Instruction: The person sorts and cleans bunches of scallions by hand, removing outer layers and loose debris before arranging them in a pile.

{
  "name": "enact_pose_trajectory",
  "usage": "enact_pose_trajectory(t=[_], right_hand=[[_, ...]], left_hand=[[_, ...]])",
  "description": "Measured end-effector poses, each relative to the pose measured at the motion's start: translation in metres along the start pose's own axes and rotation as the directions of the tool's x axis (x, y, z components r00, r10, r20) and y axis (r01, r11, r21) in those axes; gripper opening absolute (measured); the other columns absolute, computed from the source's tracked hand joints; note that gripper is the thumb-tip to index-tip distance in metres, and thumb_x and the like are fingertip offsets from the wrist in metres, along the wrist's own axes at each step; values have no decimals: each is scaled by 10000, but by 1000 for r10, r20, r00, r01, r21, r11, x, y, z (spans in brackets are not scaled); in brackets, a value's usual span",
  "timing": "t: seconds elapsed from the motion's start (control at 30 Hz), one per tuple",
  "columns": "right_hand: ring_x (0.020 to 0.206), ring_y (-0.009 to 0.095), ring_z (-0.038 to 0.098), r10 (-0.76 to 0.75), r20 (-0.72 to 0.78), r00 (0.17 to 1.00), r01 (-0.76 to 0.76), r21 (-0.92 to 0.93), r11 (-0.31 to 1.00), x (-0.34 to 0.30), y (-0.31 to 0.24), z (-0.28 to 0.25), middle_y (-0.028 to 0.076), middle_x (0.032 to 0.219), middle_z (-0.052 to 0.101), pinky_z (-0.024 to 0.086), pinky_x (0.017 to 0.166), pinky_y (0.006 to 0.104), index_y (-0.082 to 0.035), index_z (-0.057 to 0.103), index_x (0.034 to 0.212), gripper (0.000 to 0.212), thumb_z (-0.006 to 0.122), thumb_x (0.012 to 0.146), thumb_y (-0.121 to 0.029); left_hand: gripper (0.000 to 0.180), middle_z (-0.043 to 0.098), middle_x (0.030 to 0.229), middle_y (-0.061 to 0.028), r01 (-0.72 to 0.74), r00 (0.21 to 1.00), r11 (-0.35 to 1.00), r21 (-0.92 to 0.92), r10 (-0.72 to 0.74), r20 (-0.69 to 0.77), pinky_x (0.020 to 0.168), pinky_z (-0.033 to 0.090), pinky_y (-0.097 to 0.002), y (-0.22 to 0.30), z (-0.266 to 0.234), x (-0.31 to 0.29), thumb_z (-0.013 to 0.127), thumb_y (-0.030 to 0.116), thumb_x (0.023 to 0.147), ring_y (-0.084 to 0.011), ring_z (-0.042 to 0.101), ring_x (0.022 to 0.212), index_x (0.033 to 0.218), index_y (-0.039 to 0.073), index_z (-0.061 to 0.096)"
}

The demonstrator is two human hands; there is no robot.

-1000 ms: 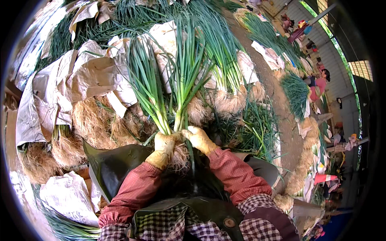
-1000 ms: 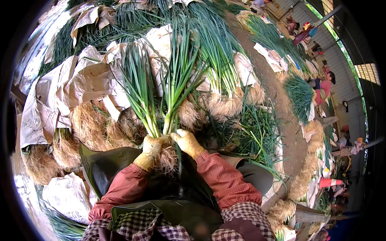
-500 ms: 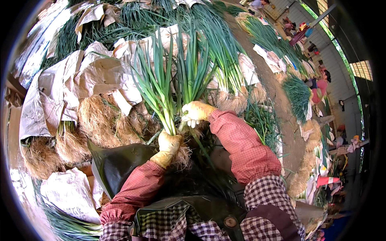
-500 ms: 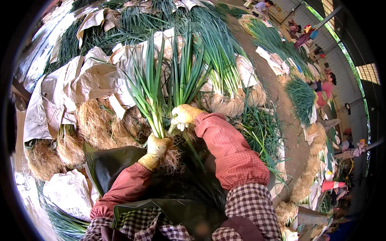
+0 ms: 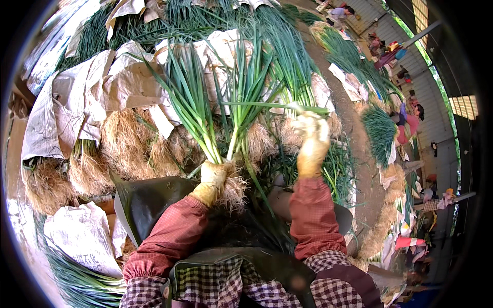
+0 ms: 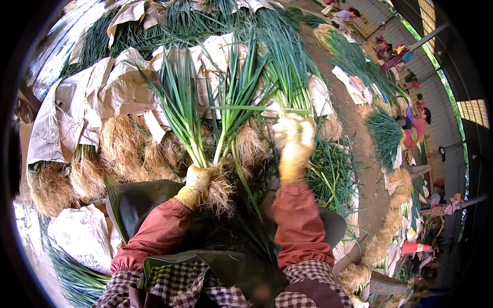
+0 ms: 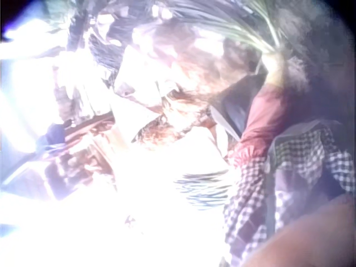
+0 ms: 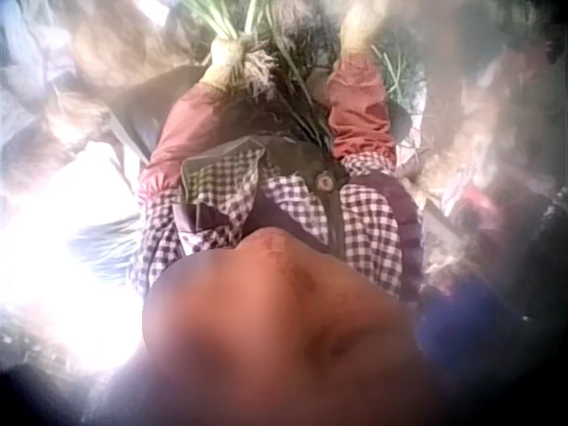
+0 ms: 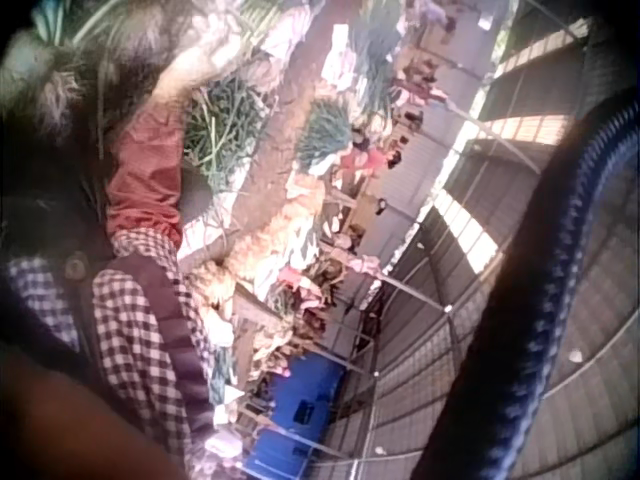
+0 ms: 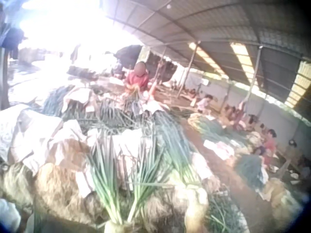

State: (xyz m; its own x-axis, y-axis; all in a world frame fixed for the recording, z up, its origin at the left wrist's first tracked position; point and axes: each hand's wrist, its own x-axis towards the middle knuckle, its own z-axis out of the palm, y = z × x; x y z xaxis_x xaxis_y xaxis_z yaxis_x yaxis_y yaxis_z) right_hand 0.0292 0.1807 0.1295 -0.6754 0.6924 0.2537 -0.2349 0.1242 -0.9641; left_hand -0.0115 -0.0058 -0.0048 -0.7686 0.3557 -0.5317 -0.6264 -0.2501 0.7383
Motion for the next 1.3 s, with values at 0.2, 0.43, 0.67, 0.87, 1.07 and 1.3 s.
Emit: enact_pose_trajectory(t=[0.2, 0.43, 0.67, 0.87, 1.07, 1.3], right_hand=[[747, 127, 557, 399, 487, 777, -159, -461, 873, -47, 71, 9, 158, 1094, 546, 480, 661, 244, -132, 207, 1368, 739, 638, 768, -95], [635, 229, 602, 266, 680, 683, 597, -730, 333, -75, 79, 51, 89, 684, 604, 475, 563, 335, -85, 599, 844, 161, 552, 793, -231], [593, 185, 567, -195, 913, 359, 843, -227, 487, -105, 63, 38, 68, 649, 563, 484, 509, 285, -80, 559, 792, 135, 517, 823, -205], [608, 94, 529, 504, 317, 803, -439, -255, 861, -66, 95, 19, 25, 766, 583, 432, 546, 209, -10, 557, 951, 245, 588, 841, -227], [471, 94, 475, 600, 66, 798, -600, -11, 800, -44, 135, 39, 15, 621, 548, 367, 390, 204, -24, 573, 838, 110, 541, 851, -128], [567, 103, 560, 667, 352, 657, -523, -425, 739, -41, 104, 43, 32, 754, 609, 464, 465, 219, -68, 573, 938, 244, 504, 880, -295]], left_hand=[[107, 606, 697, -121, -22, 995, 999, -28, 25, 97, 529, 489, -255, 7, 2, -13, 587, -84, 653, -179, 590, 591, 756, -61, 571], [47, 549, 595, -80, 62, 998, 990, -124, -66, -24, 378, 347, -262, -1, -8, -4, 564, 40, 660, -163, 406, 387, 660, -2, 586], [154, 545, 626, -49, 227, 971, 944, -240, -202, 125, 443, 409, -258, 1, -5, 12, 621, 147, 780, -147, 483, 486, 817, 4, 578], [168, 573, 640, -64, 232, 922, 970, 76, -245, 300, 451, 414, -242, 12, -2, -5, 643, 140, 763, -138, 525, 508, 805, -17, 600], [86, 567, 671, -85, 167, 966, 957, -238, -110, 236, 446, 448, -278, 26, -14, -7, 535, 12, 784, -172, 530, 525, 832, -57, 551], [144, 583, 722, -93, 237, 921, 953, -188, -159, 356, 528, 496, -295, 28, -34, -9, 572, 32, 757, -194, 580, 599, 879, -45, 564]])
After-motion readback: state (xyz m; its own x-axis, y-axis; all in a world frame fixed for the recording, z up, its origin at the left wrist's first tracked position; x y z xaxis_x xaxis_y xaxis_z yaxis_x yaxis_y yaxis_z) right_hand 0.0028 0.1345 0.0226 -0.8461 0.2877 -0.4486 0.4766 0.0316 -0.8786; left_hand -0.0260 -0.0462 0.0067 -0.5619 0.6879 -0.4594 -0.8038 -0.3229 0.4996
